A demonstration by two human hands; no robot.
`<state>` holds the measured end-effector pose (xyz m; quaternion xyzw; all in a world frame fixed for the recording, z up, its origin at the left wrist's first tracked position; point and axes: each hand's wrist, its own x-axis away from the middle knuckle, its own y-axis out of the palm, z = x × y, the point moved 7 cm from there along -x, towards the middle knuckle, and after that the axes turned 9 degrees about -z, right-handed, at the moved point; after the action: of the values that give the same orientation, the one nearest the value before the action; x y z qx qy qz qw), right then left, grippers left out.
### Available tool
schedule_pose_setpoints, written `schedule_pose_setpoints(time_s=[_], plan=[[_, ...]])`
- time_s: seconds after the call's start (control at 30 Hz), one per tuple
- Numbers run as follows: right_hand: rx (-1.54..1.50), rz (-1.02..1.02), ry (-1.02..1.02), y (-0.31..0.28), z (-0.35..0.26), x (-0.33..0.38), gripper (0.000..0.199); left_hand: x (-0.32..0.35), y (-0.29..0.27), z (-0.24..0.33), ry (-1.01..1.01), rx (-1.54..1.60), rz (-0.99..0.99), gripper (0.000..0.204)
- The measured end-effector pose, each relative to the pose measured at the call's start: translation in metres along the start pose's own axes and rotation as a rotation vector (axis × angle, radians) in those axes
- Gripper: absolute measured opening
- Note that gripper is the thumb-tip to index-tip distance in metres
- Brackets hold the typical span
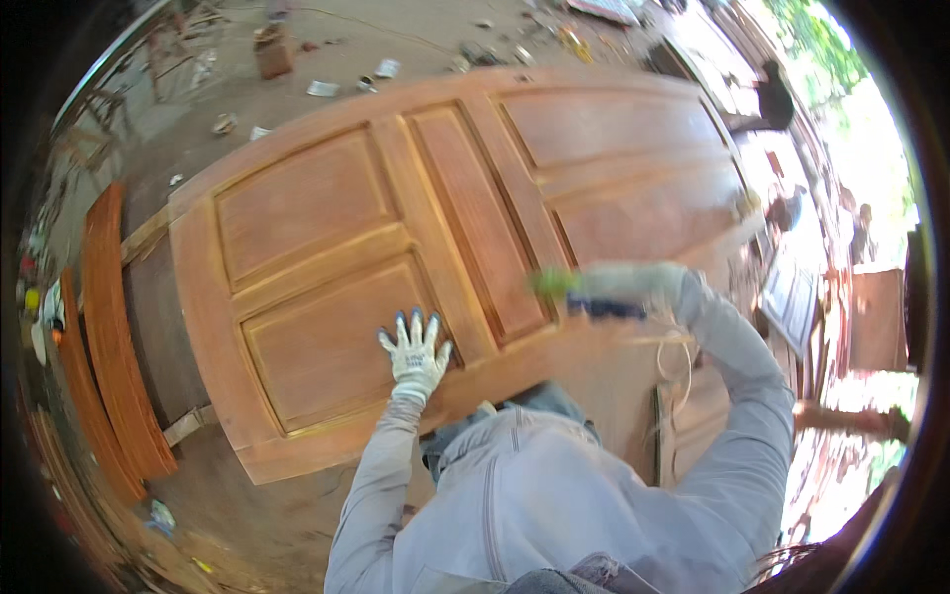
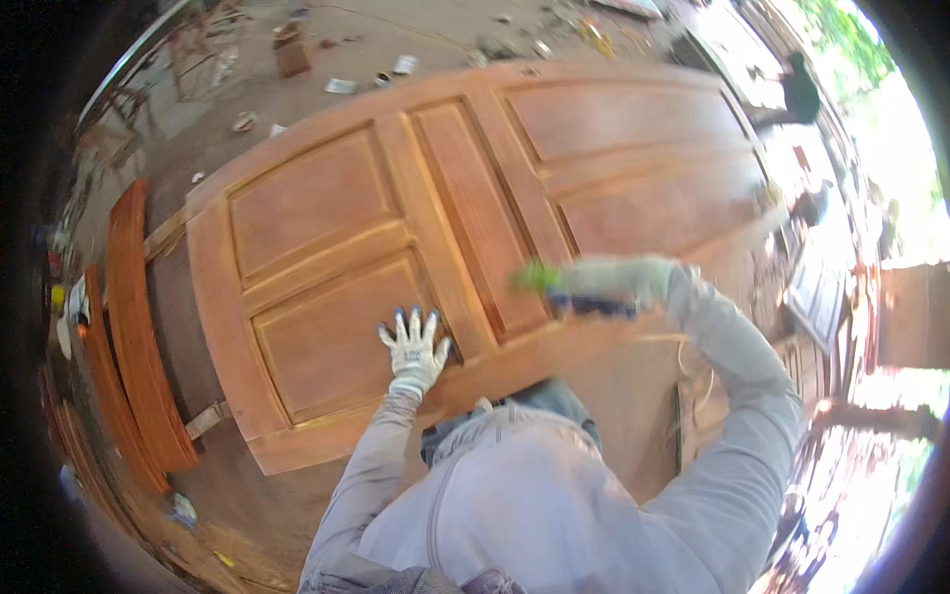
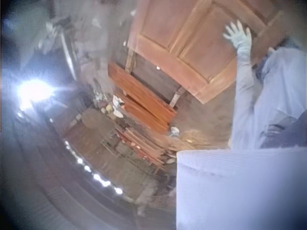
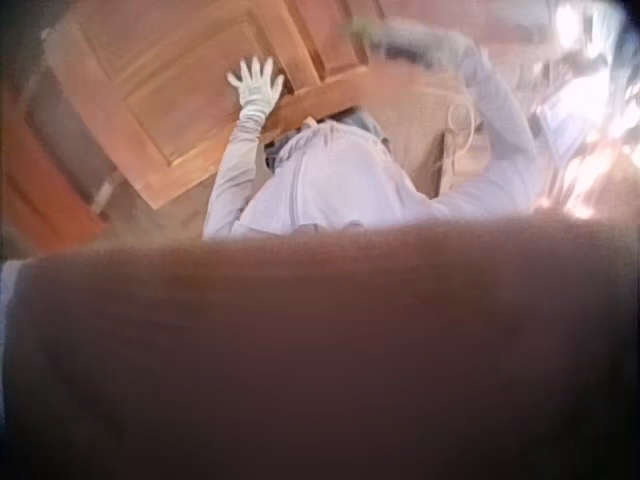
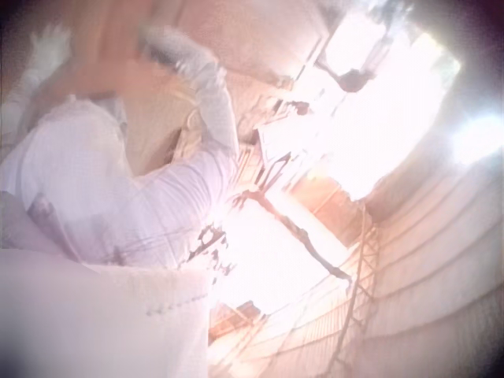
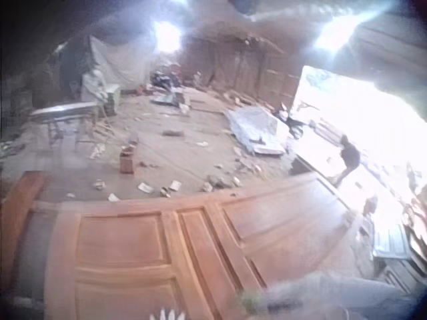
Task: The person pours a liquid finish into a spray gun cup, then wipes a wooden door with a cloth. They proceed to spray the door with the finish, covering the surface evenly. Other workers are visible in the background working on similar doors.
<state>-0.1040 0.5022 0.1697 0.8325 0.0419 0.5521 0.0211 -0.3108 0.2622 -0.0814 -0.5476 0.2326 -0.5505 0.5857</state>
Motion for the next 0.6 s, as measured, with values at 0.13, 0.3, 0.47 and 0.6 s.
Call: schedule_pose_setpoints(time_s=[0.13,0.3,0.47,0.6], plan=[[-0.119,0.254,0.288,0.039,0.128,0.064,0.069,0.006,0.013,0.024,0.074,-0.156,0.122,0.068],[-0.174,0.551,0.452,0.046,0.194,0.145,0.077,0.02,0.041,0.071,0.359,-0.001,-0.006,0.071],[-0.304,0.449,0.529,0.067,0.218,0.162,0.053,0.042,0.06,0.117,0.597,-0.087,-0.204,0.07],[-0.101,0.222,0.107,0.096,0.177,0.104,0.048,0.043,0.041,0.111,0.45,0.01,-0.125,0.069]])
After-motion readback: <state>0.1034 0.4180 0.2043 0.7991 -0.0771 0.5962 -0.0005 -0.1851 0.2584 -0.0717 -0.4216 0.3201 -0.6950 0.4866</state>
